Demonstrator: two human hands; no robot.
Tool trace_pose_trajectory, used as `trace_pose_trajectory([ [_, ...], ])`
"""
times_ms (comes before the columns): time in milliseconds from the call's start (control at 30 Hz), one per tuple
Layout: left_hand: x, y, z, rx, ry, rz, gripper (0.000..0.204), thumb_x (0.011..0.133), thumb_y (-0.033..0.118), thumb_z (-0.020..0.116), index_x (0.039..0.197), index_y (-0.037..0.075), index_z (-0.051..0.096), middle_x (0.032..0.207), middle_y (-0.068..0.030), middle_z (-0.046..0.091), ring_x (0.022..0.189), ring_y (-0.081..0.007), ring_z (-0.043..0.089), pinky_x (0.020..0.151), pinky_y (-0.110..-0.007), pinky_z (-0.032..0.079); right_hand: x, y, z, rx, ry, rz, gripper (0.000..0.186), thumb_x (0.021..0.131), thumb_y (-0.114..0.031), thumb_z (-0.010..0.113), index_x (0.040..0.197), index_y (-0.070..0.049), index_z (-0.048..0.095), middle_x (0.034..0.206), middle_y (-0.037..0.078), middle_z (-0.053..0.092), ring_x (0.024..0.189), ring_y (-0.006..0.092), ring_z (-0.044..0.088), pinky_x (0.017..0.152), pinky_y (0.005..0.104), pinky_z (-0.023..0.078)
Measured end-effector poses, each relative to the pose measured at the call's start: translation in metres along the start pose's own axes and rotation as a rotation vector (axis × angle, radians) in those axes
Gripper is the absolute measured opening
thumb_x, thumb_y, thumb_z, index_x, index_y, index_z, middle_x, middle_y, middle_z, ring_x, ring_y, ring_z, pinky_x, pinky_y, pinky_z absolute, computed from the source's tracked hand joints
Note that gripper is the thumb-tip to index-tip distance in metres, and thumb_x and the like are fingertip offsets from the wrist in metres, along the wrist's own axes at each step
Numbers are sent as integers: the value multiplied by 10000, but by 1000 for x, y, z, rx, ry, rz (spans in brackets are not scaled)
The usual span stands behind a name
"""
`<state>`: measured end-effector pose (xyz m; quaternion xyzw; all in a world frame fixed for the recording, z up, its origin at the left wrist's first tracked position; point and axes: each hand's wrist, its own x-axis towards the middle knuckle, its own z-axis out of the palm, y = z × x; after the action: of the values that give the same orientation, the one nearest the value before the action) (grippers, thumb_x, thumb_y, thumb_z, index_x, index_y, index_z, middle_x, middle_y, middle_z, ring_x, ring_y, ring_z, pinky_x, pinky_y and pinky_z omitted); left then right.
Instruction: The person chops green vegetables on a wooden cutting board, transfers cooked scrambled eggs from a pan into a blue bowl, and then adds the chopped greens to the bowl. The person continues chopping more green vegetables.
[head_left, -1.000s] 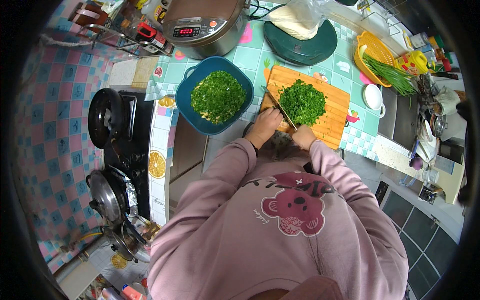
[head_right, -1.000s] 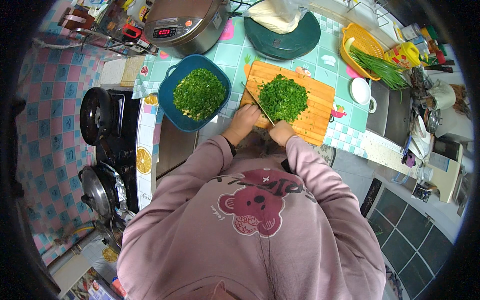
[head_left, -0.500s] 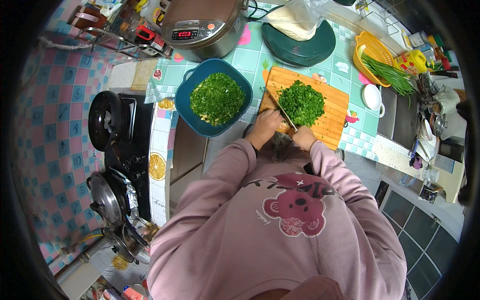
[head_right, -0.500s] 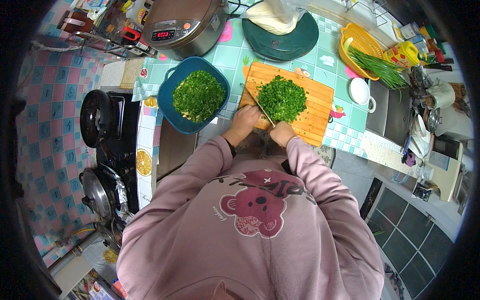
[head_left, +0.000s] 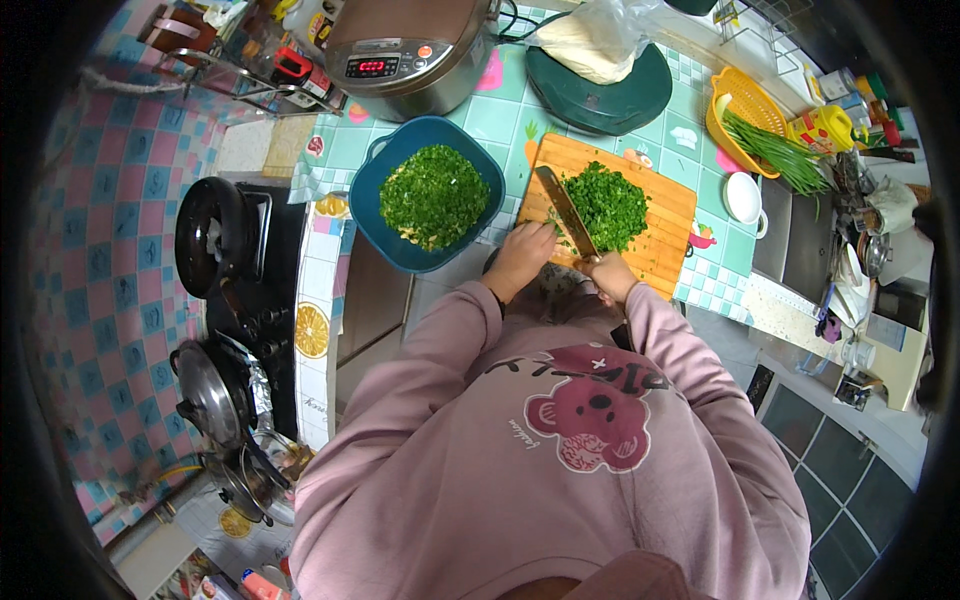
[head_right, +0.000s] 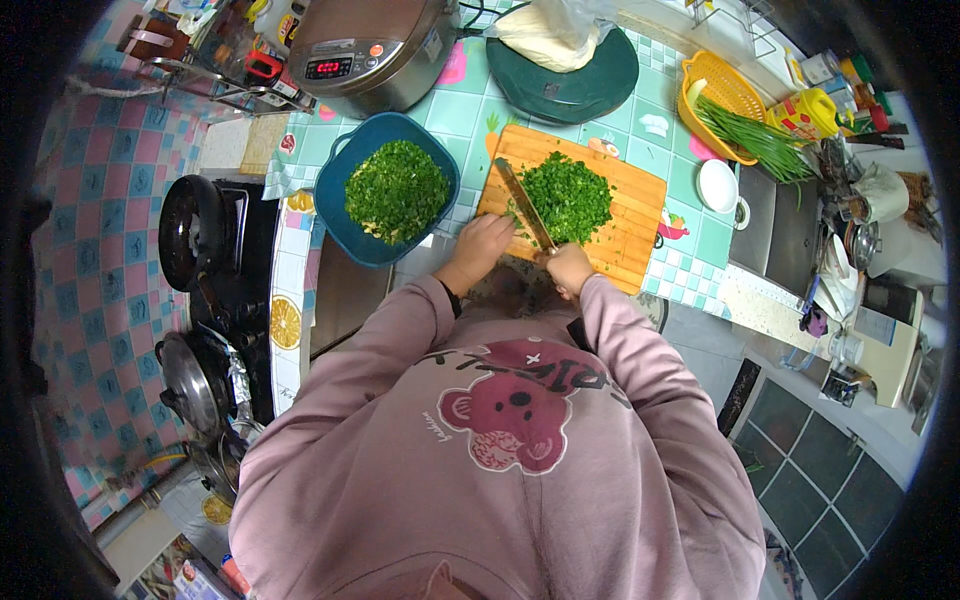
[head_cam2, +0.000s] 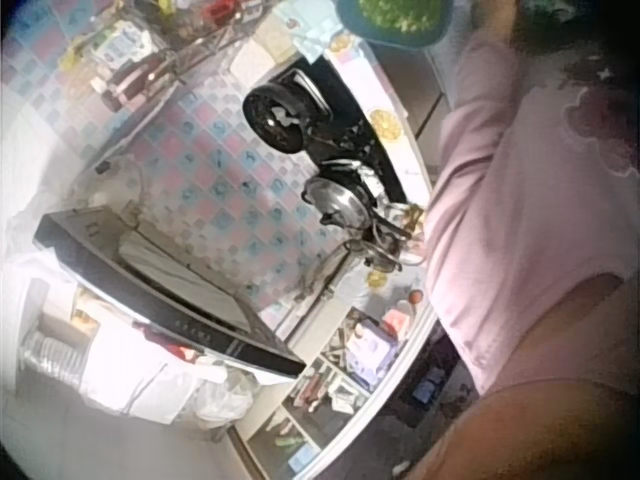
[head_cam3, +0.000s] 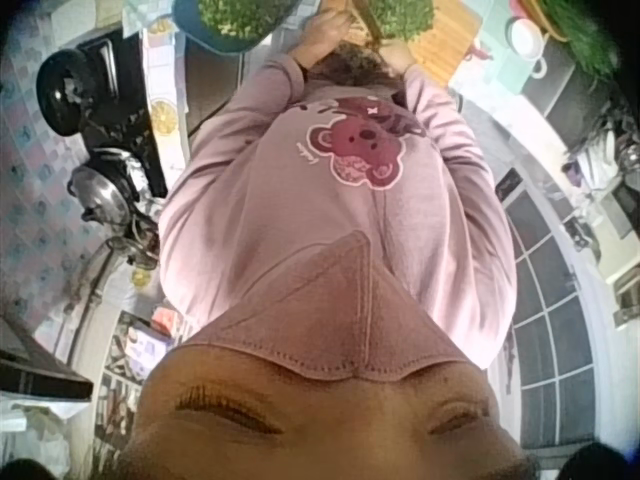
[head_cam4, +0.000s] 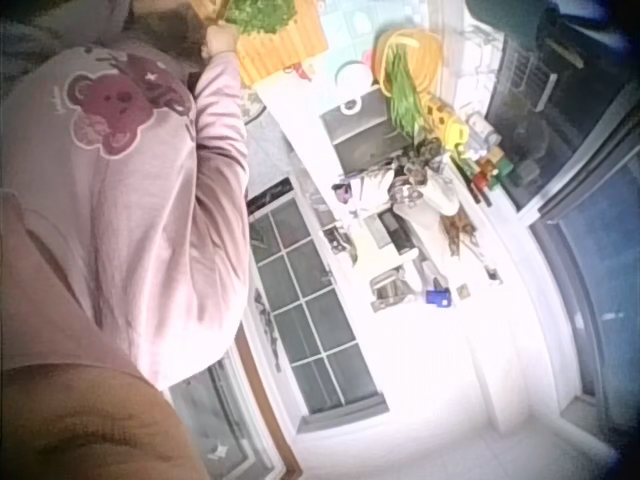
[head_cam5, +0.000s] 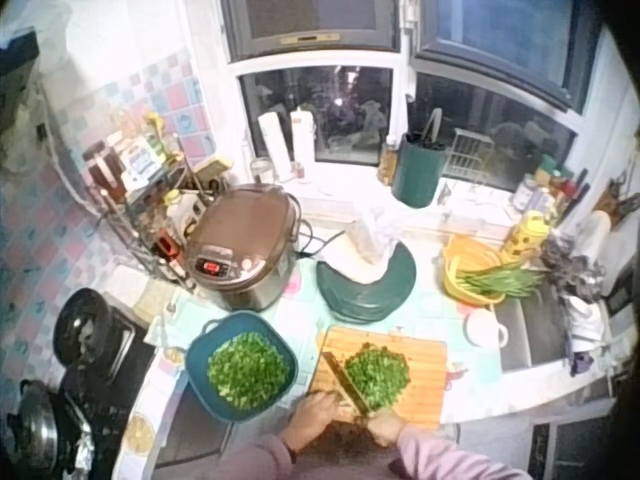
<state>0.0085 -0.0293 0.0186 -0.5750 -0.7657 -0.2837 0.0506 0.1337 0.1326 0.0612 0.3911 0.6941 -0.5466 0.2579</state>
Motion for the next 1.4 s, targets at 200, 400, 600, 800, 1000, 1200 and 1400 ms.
trace_pose_trajectory([
  [200,1,0,-4,-38,-25,-28,220,771,69,527,964,23,622,1004,-87,589,929,-266,569,775,-359,506,-9,0,4,-93,-21,-3,321,849,-178,590,610,36,595,481,155,538,349,256,521,355,386,415],
  [400,-2,-2,1,-29,-138,-80,268,772,68,526,1014,18,629,1070,-86,600,974,-264,569,797,-347,503,12,-4,9,-200,78,-96,384,864,-231,603,622,67,600,511,170,553,360,256,528,371,388,422],
  [600,-13,-4,-6,-82,12,-87,256,781,66,527,1011,30,633,1048,-83,604,980,-272,565,812,-365,494,-14,-1,-5,-48,40,18,430,895,-253,610,611,66,566,469,133,506,335,226,495,324,366,378],
  [800,0,-2,6,-126,-29,-166,142,774,68,533,889,44,613,975,-88,573,979,-279,551,808,-376,492,12,-7,17,-565,139,-209,316,763,-207,584,793,92,680,806,310,643,815,430,648,789,440,509],
  [1000,-7,-10,-7,-109,45,-258,186,745,52,627,929,50,600,995,-90,560,983,-296,544,818,-397,485,4,-8,-3,286,-97,38,316,873,-236,655,661,-16,576,500,102,511,325,197,463,326,376,367],
  [1200,-7,-17,1,-216,51,-437,210,720,54,716,908,48,621,945,-124,577,953,-352,552,810,-425,459,-24,-8,-17,228,-15,-40,309,898,-191,635,673,-2,539,458,62,450,304,173,416,293,330,325],
  [1400,14,-3,29,-247,50,-408,258,711,-42,685,942,36,599,915,-131,584,919,-340,578,772,-426,475,-30,-12,-14,157,32,-24,316,897,-229,638,706,16,581,459,71,476,312,182,447,306,335,345],
])
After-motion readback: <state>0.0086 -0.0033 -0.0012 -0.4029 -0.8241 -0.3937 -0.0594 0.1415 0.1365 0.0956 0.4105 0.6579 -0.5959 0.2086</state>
